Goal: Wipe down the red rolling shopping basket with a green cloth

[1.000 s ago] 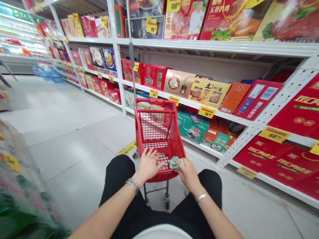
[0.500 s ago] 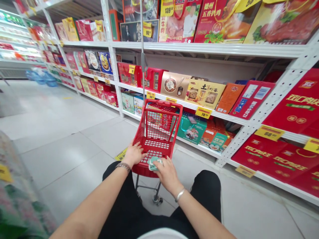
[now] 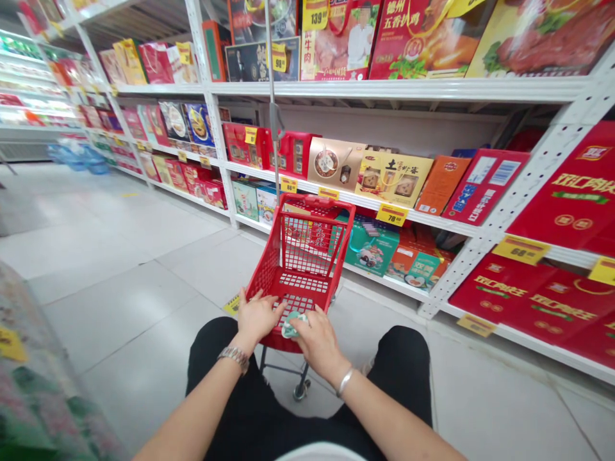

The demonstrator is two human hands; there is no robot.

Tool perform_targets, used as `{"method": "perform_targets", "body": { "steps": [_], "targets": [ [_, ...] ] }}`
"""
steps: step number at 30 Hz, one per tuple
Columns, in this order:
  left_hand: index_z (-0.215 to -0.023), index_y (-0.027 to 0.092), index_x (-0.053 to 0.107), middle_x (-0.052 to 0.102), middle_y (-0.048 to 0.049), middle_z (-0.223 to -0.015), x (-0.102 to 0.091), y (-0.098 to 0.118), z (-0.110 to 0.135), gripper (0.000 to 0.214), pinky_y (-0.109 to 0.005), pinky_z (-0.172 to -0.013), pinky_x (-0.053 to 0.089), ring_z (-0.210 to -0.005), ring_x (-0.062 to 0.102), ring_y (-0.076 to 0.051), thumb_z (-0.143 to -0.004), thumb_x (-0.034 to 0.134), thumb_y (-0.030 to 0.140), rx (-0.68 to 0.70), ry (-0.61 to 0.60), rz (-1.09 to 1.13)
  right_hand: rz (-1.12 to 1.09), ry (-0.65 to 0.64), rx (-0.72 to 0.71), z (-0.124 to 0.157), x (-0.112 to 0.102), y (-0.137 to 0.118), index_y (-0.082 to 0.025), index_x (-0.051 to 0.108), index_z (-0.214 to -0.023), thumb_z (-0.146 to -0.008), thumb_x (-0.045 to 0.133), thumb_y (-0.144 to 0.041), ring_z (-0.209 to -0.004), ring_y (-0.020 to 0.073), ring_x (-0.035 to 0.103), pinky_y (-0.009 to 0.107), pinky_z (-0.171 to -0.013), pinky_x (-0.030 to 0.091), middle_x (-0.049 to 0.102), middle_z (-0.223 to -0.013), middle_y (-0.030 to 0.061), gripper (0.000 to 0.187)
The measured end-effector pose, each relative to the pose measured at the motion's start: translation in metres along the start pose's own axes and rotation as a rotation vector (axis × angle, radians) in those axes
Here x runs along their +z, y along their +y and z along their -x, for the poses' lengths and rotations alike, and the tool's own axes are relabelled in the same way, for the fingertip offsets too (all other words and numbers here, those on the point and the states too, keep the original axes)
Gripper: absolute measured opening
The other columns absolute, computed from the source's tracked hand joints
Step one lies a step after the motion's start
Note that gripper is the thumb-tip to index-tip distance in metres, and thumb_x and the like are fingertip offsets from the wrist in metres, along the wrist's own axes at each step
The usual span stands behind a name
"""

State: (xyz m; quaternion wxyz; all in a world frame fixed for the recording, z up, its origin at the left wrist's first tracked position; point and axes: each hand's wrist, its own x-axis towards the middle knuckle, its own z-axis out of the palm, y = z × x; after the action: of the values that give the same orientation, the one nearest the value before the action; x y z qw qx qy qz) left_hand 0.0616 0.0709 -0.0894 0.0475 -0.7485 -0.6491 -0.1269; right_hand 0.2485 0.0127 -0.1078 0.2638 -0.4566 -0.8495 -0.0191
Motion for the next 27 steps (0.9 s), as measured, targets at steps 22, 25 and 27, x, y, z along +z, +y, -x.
{"method": "perform_targets", "body": {
  "steps": [22, 25, 27],
  "targets": [
    [-0.098, 0.026, 0.078, 0.079, -0.0074, -0.102, -0.016, -0.003, 0.008, 0.046, -0.053, -0.123, 0.003, -0.106, 0.069, -0.026, -0.097, 0.04, 0.051, 0.033, -0.056, 0.03, -0.083, -0.045, -0.109, -0.056, -0.031, 0.102, -0.023, 0.071, -0.105, -0.092, 0.067, -0.035, -0.108, 0.0212, 0.058, 0.051, -0.112, 0.031, 0.066, -0.113, 0.0086, 0.018],
    [-0.099, 0.027, 0.078, 0.079, -0.0069, -0.102, -0.014, -0.008, 0.002, 0.048, -0.054, -0.122, 0.003, -0.104, 0.07, -0.026, -0.097, 0.038, 0.052, 0.038, -0.048, 0.016, -0.044, -0.07, -0.125, -0.063, -0.019, 0.083, -0.021, 0.072, -0.083, -0.094, 0.062, -0.045, -0.093, 0.0193, 0.058, 0.047, -0.11, 0.032, 0.066, -0.092, 0.0056, 0.029],
    [-0.1, 0.029, 0.078, 0.079, -0.0055, -0.104, -0.012, -0.015, -0.003, 0.048, -0.054, -0.122, 0.002, -0.103, 0.07, -0.025, -0.097, 0.036, 0.052, 0.051, -0.049, 0.003, 0.003, -0.086, -0.097, -0.065, -0.012, 0.069, -0.019, 0.072, -0.079, -0.097, 0.058, -0.045, -0.089, 0.0191, 0.056, 0.045, -0.107, 0.034, 0.064, -0.085, 0.0053, 0.034]
  ]
}}
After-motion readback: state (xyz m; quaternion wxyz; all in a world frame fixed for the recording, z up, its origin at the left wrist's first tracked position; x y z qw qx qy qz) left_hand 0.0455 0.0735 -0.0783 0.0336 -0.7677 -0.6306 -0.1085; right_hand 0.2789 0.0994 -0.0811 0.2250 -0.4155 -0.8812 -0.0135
